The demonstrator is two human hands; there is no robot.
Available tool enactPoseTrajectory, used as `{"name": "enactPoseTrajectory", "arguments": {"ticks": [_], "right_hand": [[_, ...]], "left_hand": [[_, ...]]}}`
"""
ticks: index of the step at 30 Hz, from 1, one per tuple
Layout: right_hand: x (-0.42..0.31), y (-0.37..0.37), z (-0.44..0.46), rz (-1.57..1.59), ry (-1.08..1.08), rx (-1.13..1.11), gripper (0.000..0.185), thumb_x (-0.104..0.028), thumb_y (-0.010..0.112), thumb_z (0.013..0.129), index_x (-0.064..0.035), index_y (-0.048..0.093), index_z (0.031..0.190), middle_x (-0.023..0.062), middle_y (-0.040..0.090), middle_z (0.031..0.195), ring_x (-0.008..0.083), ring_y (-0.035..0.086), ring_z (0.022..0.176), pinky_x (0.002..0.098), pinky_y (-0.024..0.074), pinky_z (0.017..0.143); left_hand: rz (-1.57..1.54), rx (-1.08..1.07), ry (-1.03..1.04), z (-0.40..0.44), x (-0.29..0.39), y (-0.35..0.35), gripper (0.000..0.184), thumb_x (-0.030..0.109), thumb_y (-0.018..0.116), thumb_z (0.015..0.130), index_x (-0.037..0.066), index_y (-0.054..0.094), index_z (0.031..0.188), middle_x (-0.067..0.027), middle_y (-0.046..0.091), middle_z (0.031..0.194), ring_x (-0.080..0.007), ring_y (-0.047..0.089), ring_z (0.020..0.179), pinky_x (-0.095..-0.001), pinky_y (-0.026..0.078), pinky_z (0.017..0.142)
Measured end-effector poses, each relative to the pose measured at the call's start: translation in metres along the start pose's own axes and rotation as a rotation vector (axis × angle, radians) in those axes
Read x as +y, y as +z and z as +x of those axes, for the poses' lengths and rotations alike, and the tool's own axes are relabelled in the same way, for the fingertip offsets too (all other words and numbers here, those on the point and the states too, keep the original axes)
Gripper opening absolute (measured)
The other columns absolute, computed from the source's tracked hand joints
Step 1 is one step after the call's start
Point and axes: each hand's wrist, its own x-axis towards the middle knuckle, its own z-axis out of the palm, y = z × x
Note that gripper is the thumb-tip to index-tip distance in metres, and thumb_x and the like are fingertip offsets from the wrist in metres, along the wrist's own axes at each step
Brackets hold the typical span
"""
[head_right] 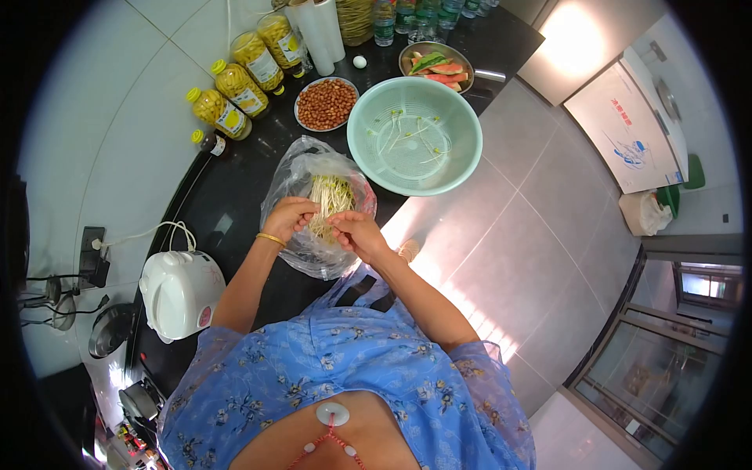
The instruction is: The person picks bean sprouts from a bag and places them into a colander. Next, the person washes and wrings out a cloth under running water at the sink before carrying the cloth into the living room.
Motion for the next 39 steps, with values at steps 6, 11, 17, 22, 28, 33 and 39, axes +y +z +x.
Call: {"name": "enactPoseTrajectory", "arguments": {"ticks": [6, 11, 17, 22, 28, 33, 39], "right_hand": [[0.005, 0.013, 0.003, -0.106, 0.029, 0.018, 0.011, -0.009, 0.058, 0.082, 0.0015, 0.060, 0.083, 0.0024, 0.053, 0.062, 0.0080, 0.043, 0.044, 0.0213, 0.0284, 0.038], [0.010, 0.017, -0.002, -0.179, 0.056, 0.084, 0.008, -0.007, 0.061, 0.077, 0.0009, 0.061, 0.077, 0.0032, 0.053, 0.058, 0.0084, 0.041, 0.038, 0.0220, 0.0246, 0.033], [0.015, 0.019, -0.008, -0.235, 0.069, 0.124, 0.007, -0.006, 0.057, 0.074, -0.0006, 0.058, 0.070, 0.0029, 0.049, 0.054, 0.0087, 0.037, 0.036, 0.0229, 0.0216, 0.034], [0.006, 0.014, 0.004, -0.090, 0.002, 0.194, 0.009, -0.009, 0.054, 0.073, -0.0018, 0.056, 0.068, 0.0004, 0.045, 0.052, 0.0082, 0.032, 0.036, 0.0239, 0.0211, 0.035], [-0.006, 0.048, 0.031, -0.264, -0.118, 0.112, 0.005, -0.006, 0.056, 0.074, -0.0017, 0.057, 0.072, 0.0006, 0.048, 0.057, 0.0071, 0.038, 0.041, 0.0233, 0.0255, 0.036], [0.011, 0.055, 0.066, -0.594, -0.217, 0.111, 0.007, -0.007, 0.060, 0.074, 0.0002, 0.061, 0.075, 0.0029, 0.055, 0.060, 0.0103, 0.051, 0.051, 0.0258, 0.0403, 0.046], [0.036, 0.065, 0.094, -1.257, -0.522, 0.076, 0.014, -0.007, 0.057, 0.071, 0.0009, 0.063, 0.081, 0.0128, 0.063, 0.072, 0.0255, 0.062, 0.074, 0.0311, 0.0473, 0.068]], "left_hand": [[-0.065, -0.035, 0.028, -0.011, -0.011, 0.009, 0.014, 0.014, 0.068, 0.072, 0.009, 0.057, 0.065, 0.0049, 0.047, 0.056, -0.0025, 0.039, 0.044, -0.0169, 0.025, 0.037], [-0.219, -0.060, 0.059, -0.012, -0.023, 0.006, 0.010, 0.012, 0.065, 0.076, 0.008, 0.057, 0.072, 0.0045, 0.048, 0.060, -0.0020, 0.040, 0.048, -0.0165, 0.026, 0.038], [-0.246, -0.036, 0.253, -0.032, -0.022, 0.008, 0.006, 0.010, 0.061, 0.080, 0.006, 0.057, 0.082, 0.0042, 0.050, 0.064, -0.0021, 0.041, 0.052, -0.0161, 0.030, 0.044], [-0.312, 0.073, 0.577, -0.070, -0.005, 0.002, 0.004, 0.009, 0.058, 0.083, 0.005, 0.057, 0.083, 0.0007, 0.053, 0.069, -0.0034, 0.044, 0.056, -0.0160, 0.033, 0.048], [0.075, 0.069, 0.766, -0.061, -0.015, -0.028, 0.006, 0.010, 0.055, 0.080, 0.005, 0.057, 0.078, -0.0048, 0.060, 0.077, -0.0165, 0.053, 0.070, -0.0293, 0.043, 0.065], [0.995, 0.174, 0.760, -0.050, -0.048, -0.050, 0.013, 0.016, 0.051, 0.078, 0.004, 0.053, 0.076, -0.0164, 0.058, 0.072, -0.0360, 0.053, 0.073, -0.0447, 0.042, 0.067], [0.750, 0.284, 0.552, -0.057, -0.071, -0.064, 0.010, 0.014, 0.056, 0.080, 0.004, 0.053, 0.078, -0.0066, 0.056, 0.065, -0.0163, 0.053, 0.058, -0.0298, 0.040, 0.055]]}}
